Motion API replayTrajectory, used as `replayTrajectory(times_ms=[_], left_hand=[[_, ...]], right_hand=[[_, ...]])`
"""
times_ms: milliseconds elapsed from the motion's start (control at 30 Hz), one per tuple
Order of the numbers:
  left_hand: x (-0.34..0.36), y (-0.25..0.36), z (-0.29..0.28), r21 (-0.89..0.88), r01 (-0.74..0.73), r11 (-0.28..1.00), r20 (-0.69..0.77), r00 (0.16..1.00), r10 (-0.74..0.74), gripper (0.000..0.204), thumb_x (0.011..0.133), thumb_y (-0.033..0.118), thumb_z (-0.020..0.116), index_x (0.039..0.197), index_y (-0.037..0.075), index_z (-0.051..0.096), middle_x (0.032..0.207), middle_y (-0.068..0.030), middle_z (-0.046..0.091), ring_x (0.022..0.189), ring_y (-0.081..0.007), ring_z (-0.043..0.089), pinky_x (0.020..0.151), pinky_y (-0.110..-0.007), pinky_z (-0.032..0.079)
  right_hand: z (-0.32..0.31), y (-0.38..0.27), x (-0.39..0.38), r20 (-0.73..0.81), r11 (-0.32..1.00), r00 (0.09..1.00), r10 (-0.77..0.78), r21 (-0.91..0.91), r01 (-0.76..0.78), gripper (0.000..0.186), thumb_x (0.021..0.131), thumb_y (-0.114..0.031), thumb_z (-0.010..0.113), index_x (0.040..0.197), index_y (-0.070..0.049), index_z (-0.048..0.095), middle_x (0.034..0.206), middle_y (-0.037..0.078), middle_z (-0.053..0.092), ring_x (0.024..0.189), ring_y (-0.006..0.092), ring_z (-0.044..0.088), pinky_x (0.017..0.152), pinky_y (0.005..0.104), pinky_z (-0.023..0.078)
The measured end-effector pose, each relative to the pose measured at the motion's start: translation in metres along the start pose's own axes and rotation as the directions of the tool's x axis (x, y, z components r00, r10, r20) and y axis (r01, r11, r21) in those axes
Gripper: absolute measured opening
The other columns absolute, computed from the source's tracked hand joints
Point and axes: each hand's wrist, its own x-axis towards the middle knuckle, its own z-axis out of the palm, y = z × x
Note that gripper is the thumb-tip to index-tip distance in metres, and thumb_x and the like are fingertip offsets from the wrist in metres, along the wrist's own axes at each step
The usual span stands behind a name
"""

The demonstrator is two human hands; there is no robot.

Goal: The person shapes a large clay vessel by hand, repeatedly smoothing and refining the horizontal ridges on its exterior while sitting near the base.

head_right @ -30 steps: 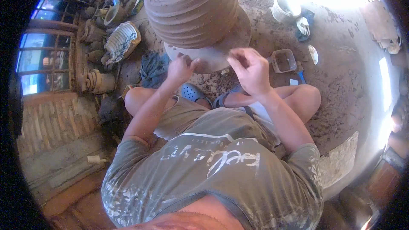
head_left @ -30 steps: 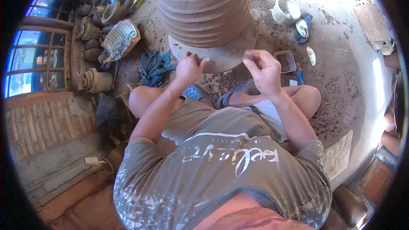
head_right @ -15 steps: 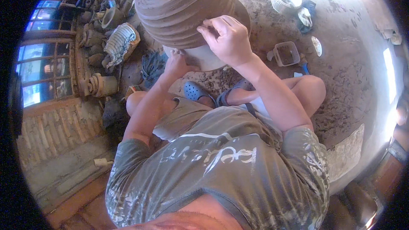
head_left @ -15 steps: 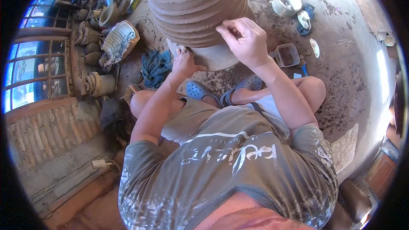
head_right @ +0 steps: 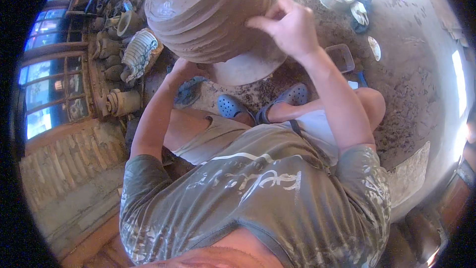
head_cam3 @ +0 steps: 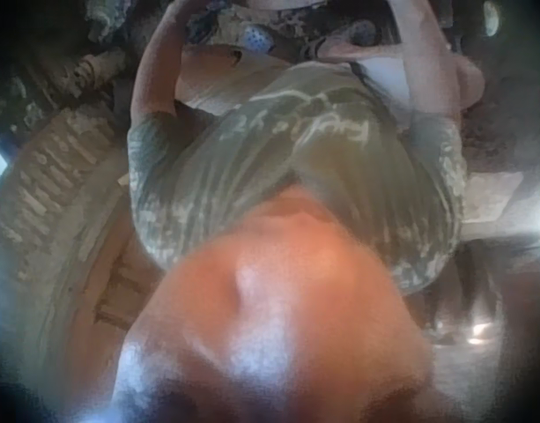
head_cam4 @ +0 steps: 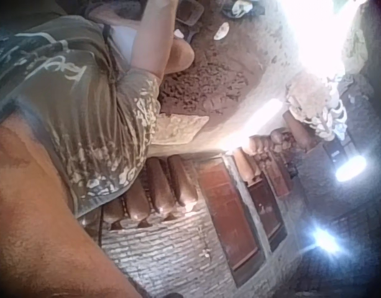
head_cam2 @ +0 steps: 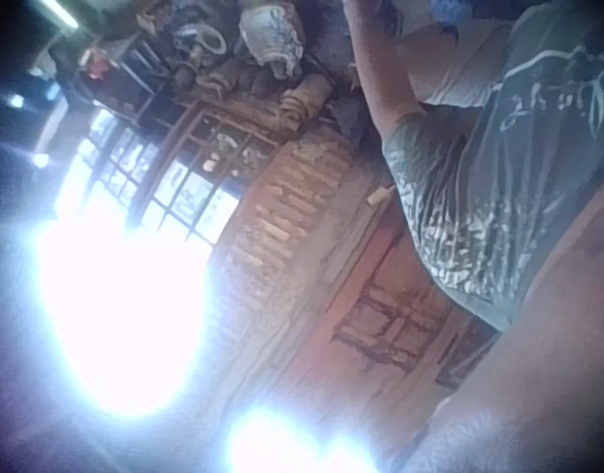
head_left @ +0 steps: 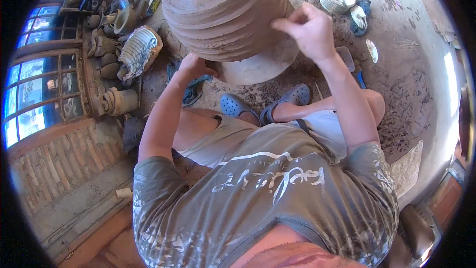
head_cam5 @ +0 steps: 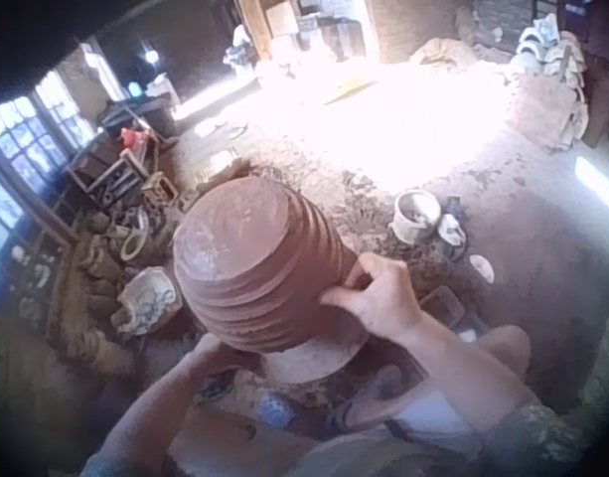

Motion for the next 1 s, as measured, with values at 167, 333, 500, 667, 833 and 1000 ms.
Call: replayTrajectory(times_ms=[167,333,500,667,833,1000], left_hand=[[0.005,-0.006,0.004,0.045,0.054,0.998,0.045,0.997,-0.056,0.107,0.054,0.046,0.1,0.147,0.01,0.06,0.144,-0.0224,0.064,0.131,-0.0426,0.06,0.109,-0.047,0.051],[-0.012,0.053,0.001,0.053,0.098,0.994,-0.101,0.991,-0.092,0.106,0.055,0.052,0.099,0.145,0.009,0.063,0.144,-0.0218,0.064,0.137,-0.0417,0.055,0.11,-0.047,0.051],[-0.01,0.129,0.013,0.229,0.359,0.905,0.092,0.917,-0.388,0.101,0.068,0.074,0.086,0.129,-0.005,0.069,0.137,-0.0234,0.066,0.122,-0.0356,0.069,0.098,-0.046,0.058],[0.012,0.162,0.04,0.123,0.444,0.888,0.146,0.876,-0.459,0.096,0.074,0.077,0.078,0.126,-0.004,0.075,0.145,-0.0382,0.056,0.149,-0.0544,0.038,0.115,-0.06,0.042],[0.015,0.145,0.132,-0.357,0.143,0.923,-0.224,0.947,-0.232,0.06,0.09,0.051,0.07,0.133,0.009,0.074,0.127,-0.0326,0.07,0.144,-0.0647,0.036,0.115,-0.083,0.021],[0.017,0.111,0.168,-0.189,0.083,0.978,-0.344,0.928,-0.146,0.044,0.094,0.044,0.064,0.124,0.014,0.077,0.108,-0.0182,0.079,0.107,-0.0464,0.073,0.107,-0.069,0.042]], right_hand=[[-0.011,0.035,0.024,0.01,0.968,0.996,0.088,0.237,-0.088,0.031,0.094,-0.026,0.081,0.112,0.0,0.079,0.104,0.013,0.081,0.093,0.022,0.077,0.088,0.0337,0.059],[0.004,0.02,-0.003,0.099,0.993,0.995,0.003,0.119,-0.015,0.042,0.095,-0.015,0.07,0.134,0.001,0.071,0.136,0.022,0.071,0.124,0.0305,0.071,0.108,0.0373,0.055],[0.016,-0.012,-0.037,0.139,0.987,0.988,0.073,0.133,-0.091,0.065,0.09,-0.009,0.069,0.151,0.002,0.054,0.093,0.018,0.079,0.083,0.027,0.078,0.082,0.0369,0.061],[0.046,-0.02,-0.072,0.026,0.975,0.998,-0.065,0.216,0.058,0.085,0.087,0.0,0.069,0.165,-0.001,0.035,0.071,0.01,0.068,0.062,0.016,0.066,0.067,0.0318,0.057],[0.072,-0.035,-0.097,0.022,0.992,0.993,-0.116,0.051,0.115,0.089,0.085,-0.003,0.068,0.167,0.001,0.03,0.068,0.013,0.068,0.059,0.0287,0.07,0.064,0.0388,0.057],[0.066,-0.047,-0.102,-0.019,0.967,0.968,-0.251,-0.041,0.25,0.071,0.086,-0.009,0.073,0.154,-0.003,0.054,0.079,0.012,0.069,0.068,0.0293,0.071,0.064,0.0423,0.057]])
